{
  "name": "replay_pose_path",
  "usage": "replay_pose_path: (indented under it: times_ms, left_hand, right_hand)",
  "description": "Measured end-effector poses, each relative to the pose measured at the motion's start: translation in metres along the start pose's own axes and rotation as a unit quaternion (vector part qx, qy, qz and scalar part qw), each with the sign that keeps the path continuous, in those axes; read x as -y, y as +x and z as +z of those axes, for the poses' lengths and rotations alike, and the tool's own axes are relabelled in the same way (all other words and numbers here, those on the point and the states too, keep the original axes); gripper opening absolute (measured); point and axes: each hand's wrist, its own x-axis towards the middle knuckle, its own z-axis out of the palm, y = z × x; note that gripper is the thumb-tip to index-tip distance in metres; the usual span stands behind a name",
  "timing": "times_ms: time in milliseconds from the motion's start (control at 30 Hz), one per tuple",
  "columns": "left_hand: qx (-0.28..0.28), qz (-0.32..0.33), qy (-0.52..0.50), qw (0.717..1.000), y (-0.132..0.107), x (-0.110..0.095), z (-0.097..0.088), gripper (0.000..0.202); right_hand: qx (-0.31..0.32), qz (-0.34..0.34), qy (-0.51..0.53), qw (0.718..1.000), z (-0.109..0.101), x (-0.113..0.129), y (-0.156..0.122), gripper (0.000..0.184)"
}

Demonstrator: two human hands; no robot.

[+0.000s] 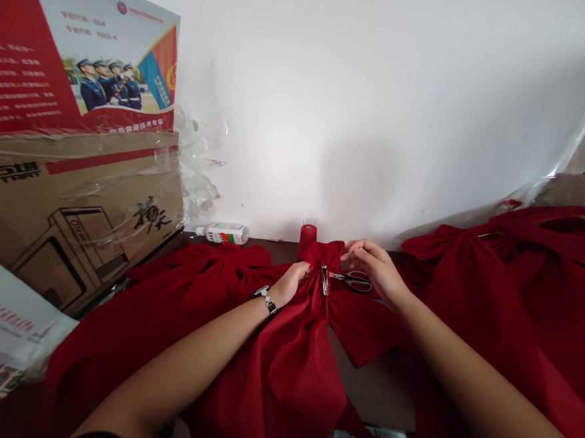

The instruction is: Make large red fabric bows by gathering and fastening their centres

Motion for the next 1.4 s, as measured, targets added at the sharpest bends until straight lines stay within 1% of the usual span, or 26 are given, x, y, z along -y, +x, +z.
replay_pose_path:
  times_ms: [100,167,233,333,400,467,533,600,633,700,733,800,867,900,967,1033,1100,1133,1167,1200,1267,1400]
  left_hand:
    - [-0.066,0.006,0.082,0.994,0.0,-0.001,-0.001,0.031]
    - [-0.083,0.015,0.128,0.988,0.0,-0.004,-0.002,0.028]
    - [-0.069,0.032,0.125,0.989,0.0,-0.007,-0.001,0.024]
    - [-0.017,0.058,0.06,0.996,0.001,-0.01,0.001,0.023]
    - [0.0,0.062,0.033,0.998,0.001,-0.01,0.003,0.025]
    - [-0.012,0.061,0.03,0.998,0.002,-0.006,0.003,0.024]
    - [-0.045,0.06,0.034,0.997,0.004,-0.002,0.002,0.021]
    - [-0.103,0.064,0.058,0.991,0.006,0.003,0.0,0.018]
    - [-0.137,0.068,0.087,0.984,0.007,0.004,-0.001,0.016]
    - [-0.193,0.091,0.167,0.963,0.009,0.005,-0.003,0.009]
    - [-0.209,0.109,0.207,0.95,0.009,0.005,-0.004,0.005]
    - [-0.216,0.149,0.256,0.93,0.008,0.002,-0.005,0.001]
    - [-0.198,0.177,0.261,0.928,0.006,-0.002,-0.004,0.006]
    - [-0.183,0.177,0.245,0.935,0.004,-0.003,-0.004,0.01]
    - [-0.141,0.152,0.191,0.959,0.0,-0.005,-0.001,0.019]
    - [-0.073,0.124,0.132,0.981,-0.004,-0.006,0.001,0.028]
    - [-0.002,0.116,0.106,0.987,-0.007,-0.006,0.003,0.044]
    - [0.021,0.114,0.108,0.987,-0.008,-0.006,0.003,0.052]
    - [0.034,0.107,0.112,0.987,-0.008,-0.006,0.003,0.057]
    - [0.038,0.096,0.116,0.988,-0.009,-0.007,0.003,0.058]
    - [0.036,0.074,0.118,0.99,-0.008,-0.007,0.002,0.053]
    - [0.058,0.056,0.121,0.989,-0.006,-0.009,-0.001,0.056]
  right_hand:
    - [0.071,-0.02,-0.05,0.996,0.003,0.006,-0.003,0.02]
    - [0.1,-0.027,-0.082,0.991,0.003,0.008,-0.003,0.021]
    - [0.132,-0.025,-0.084,0.987,0.003,0.008,-0.003,0.023]
    - [0.16,-0.023,-0.067,0.985,0.005,0.008,-0.003,0.024]
    - [0.158,-0.031,-0.055,0.985,0.007,0.007,-0.004,0.023]
    - [0.155,-0.042,-0.046,0.986,0.01,0.004,-0.006,0.023]
    - [0.145,-0.041,-0.027,0.988,0.013,0.001,-0.008,0.022]
    - [0.123,-0.023,0.011,0.992,0.018,-0.004,-0.01,0.021]
    - [0.109,-0.009,0.038,0.993,0.02,-0.006,-0.012,0.02]
    - [0.084,0.021,0.098,0.991,0.023,-0.01,-0.013,0.019]
    - [0.075,0.034,0.125,0.989,0.024,-0.012,-0.013,0.018]
    - [0.059,0.05,0.175,0.981,0.024,-0.015,-0.013,0.017]
    - [0.053,0.061,0.215,0.973,0.023,-0.017,-0.011,0.016]
    - [0.052,0.064,0.231,0.97,0.022,-0.018,-0.011,0.016]
    - [0.047,0.066,0.257,0.963,0.022,-0.018,-0.011,0.015]
    - [0.045,0.066,0.276,0.958,0.023,-0.017,-0.011,0.015]
    - [0.054,0.068,0.286,0.954,0.024,-0.016,-0.012,0.016]
    - [0.061,0.07,0.287,0.953,0.025,-0.015,-0.012,0.016]
    - [0.068,0.07,0.285,0.953,0.026,-0.015,-0.012,0.016]
    - [0.074,0.07,0.28,0.955,0.026,-0.015,-0.013,0.017]
    - [0.08,0.069,0.257,0.961,0.025,-0.014,-0.013,0.02]
    - [0.083,0.059,0.16,0.982,0.018,-0.009,-0.01,0.022]
